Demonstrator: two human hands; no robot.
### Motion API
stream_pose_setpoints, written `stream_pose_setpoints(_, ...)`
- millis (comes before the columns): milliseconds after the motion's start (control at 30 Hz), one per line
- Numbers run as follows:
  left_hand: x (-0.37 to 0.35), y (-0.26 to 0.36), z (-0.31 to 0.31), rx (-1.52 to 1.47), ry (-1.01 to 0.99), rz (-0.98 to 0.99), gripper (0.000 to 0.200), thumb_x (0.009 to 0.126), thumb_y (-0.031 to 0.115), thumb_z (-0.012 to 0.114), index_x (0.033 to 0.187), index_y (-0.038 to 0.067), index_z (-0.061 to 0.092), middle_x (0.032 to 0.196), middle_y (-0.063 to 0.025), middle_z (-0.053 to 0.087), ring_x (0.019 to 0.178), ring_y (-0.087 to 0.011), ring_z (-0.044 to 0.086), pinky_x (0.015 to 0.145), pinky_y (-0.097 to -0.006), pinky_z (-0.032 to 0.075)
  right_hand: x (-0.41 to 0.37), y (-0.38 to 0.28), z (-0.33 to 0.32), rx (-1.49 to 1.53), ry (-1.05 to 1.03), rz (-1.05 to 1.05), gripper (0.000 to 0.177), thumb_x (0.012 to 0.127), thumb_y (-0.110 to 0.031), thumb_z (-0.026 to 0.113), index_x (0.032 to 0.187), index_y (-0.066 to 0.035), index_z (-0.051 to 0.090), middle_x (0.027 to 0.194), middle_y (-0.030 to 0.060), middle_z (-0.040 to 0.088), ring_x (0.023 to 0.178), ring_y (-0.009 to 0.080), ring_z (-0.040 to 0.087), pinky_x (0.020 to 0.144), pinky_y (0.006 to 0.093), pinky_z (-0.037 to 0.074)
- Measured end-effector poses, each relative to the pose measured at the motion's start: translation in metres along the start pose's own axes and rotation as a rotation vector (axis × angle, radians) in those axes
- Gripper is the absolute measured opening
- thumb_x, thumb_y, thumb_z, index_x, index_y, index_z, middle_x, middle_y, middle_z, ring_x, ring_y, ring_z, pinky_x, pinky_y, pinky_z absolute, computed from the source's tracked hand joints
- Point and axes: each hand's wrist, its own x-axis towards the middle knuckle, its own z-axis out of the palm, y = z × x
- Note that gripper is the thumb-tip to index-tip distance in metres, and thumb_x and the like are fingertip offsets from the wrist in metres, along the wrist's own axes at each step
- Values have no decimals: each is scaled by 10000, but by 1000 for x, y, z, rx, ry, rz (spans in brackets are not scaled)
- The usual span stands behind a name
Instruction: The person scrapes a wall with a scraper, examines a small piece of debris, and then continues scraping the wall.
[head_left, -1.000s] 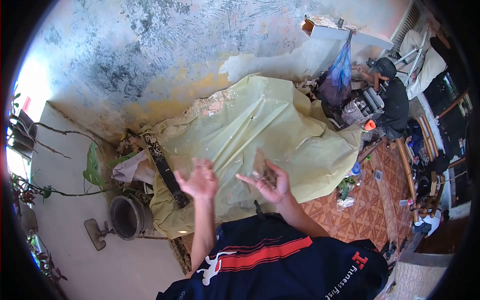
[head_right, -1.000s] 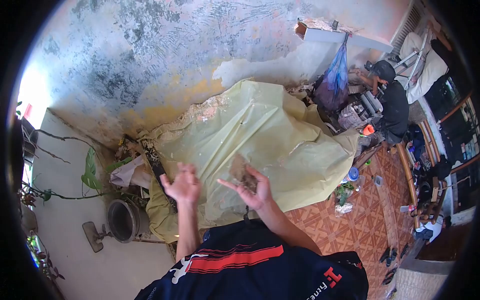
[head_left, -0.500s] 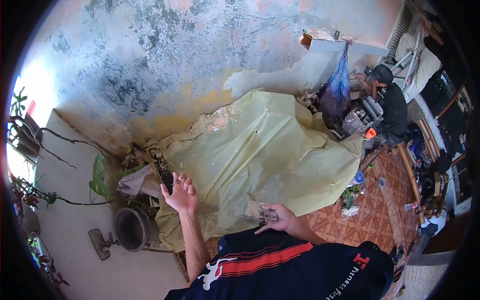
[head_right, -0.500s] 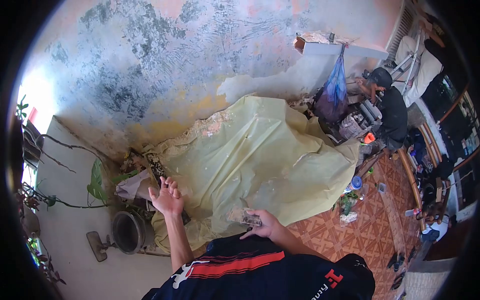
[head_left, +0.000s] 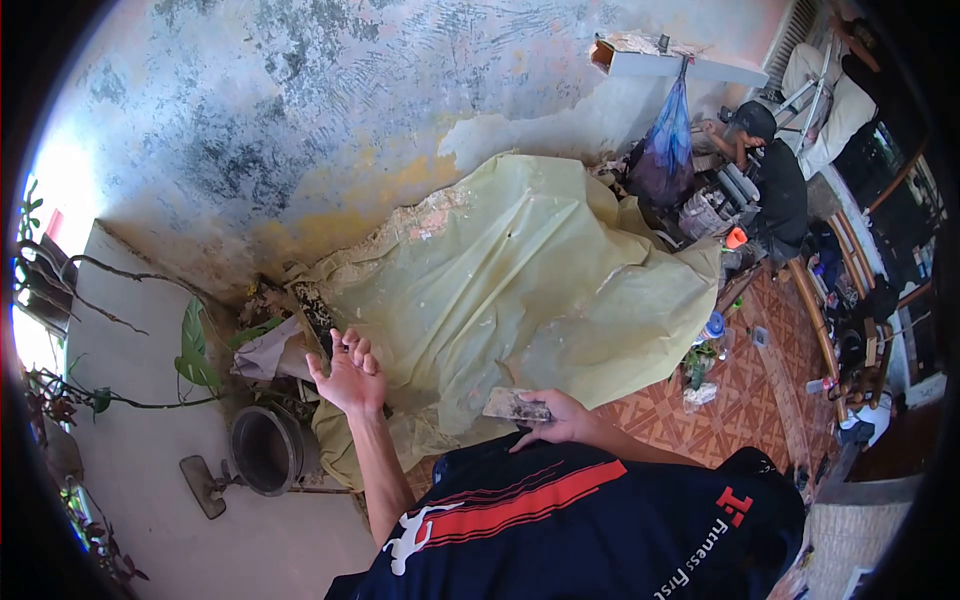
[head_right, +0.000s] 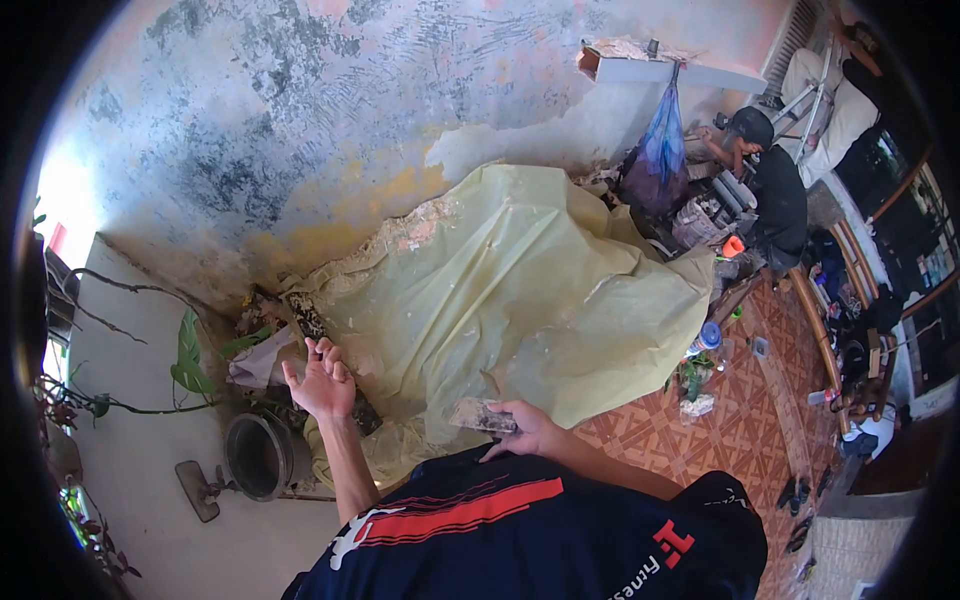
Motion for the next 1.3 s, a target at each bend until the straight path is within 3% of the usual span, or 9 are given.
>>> stream_pose_setpoints(267, 0, 12, 0, 10, -7, 13, 543, 931, 532, 425, 1090, 25, 536, 910, -59, 452, 640, -152, 294, 473, -266, 226, 35, 15, -13, 42, 153, -111, 405, 925, -208, 496, 1308, -77, 483, 1238, 117, 574, 1186, 304, 507, 842, 831, 285)
stream_pose_setpoints(600, 13, -14, -24, 61, 100, -66, 515, 925, 539, 420, 1043, 52, 540, 869, -48, 472, 628, -148, 297, 471, -256, 215, 7, -4, -14, -52, -79, -120, 407, 919, -188, 547, 1292, -33, 493, 1192, 139, 618, 1128, 307, 586, 935, 709, 385)
stream_pose_setpoints(833, 102, -22, -14, 235, 42, -20, 370, 961, 461, 406, 982, 122, 554, 809, 5, 485, 594, -115, 302, 486, -250, 221, -51, -72, 8, 92, -184, -476, 374, 926, -143, 541, 1275, -12, 512, 1167, 164, 632, 1112, 330, 603, 965, 577, 461)
stream_pose_setpoints(967, 206, -19, 35, 595, 77, 305, 239, 957, 398, 485, 941, 167, 544, 851, 58, 484, 634, -97, 364, 529, -235, 285, -63, -140, 1, -163, 204, -956, 265, 872, -61, 619, 1125, 17, 604, 1012, 124, 679, 904, 235, 670, 813, 381, 540)
stream_pose_setpoints(1033, 270, -15, 62, 758, 51, 477, 233, 948, 375, 525, 990, 148, 552, 899, 33, 533, 643, -89, 406, 569, -235, 327, -75, -172, 21, -276, 267, -1221, 165, 832, -21, 672, 991, 24, 666, 898, 86, 696, 762, 162, 678, 690, 275, 540)
stream_pose_setpoints(1100, 354, -3, 87, 1096, -37, 723, 337, 937, 382, 546, 1114, 95, 548, 1027, -45, 556, 788, -154, 501, 727, -287, 405, -87, -212, 27, -658, 410, -1377, 101, 821, -17, 684, 914, 22, 678, 861, 80, 696, 747, 135, 662, 670, 269, 524)
stream_pose_setpoints(1167, 430, 10, 119, 1813, -65, 1360, 563, 931, 432, 539, 1326, 48, 422, 1239, -134, 491, 1113, -293, 475, 957, -402, 361, -95, -256, 44, -1046, 506, -1529, 59, 811, -14, 688, 861, 17, 684, 839, 81, 696, 724, 119, 649, 644, 264, 510)
stream_pose_setpoints(1233, 477, 5, 162, 2052, -73, 1639, 713, 917, 463, 542, 1436, 38, 299, 1457, -180, 329, 1350, -375, 279, 1095, -487, 224, -97, -302, 74, -1443, 553, -1673, 35, 804, -10, 685, 832, 10, 684, 832, 89, 696, 691, 114, 639, 614, 259, 496)
stream_pose_setpoints(1300, 543, 16, 171, 2233, -97, 1662, 744, 947, 528, 435, 1502, 90, 201, 1558, -176, 161, 1432, -387, 124, 1148, -489, 156, -81, -354, 105, -1764, 492, -1777, 75, 740, -2, 693, 811, -27, 688, 805, 77, 680, 639, 167, 645, 578, 272, 502)
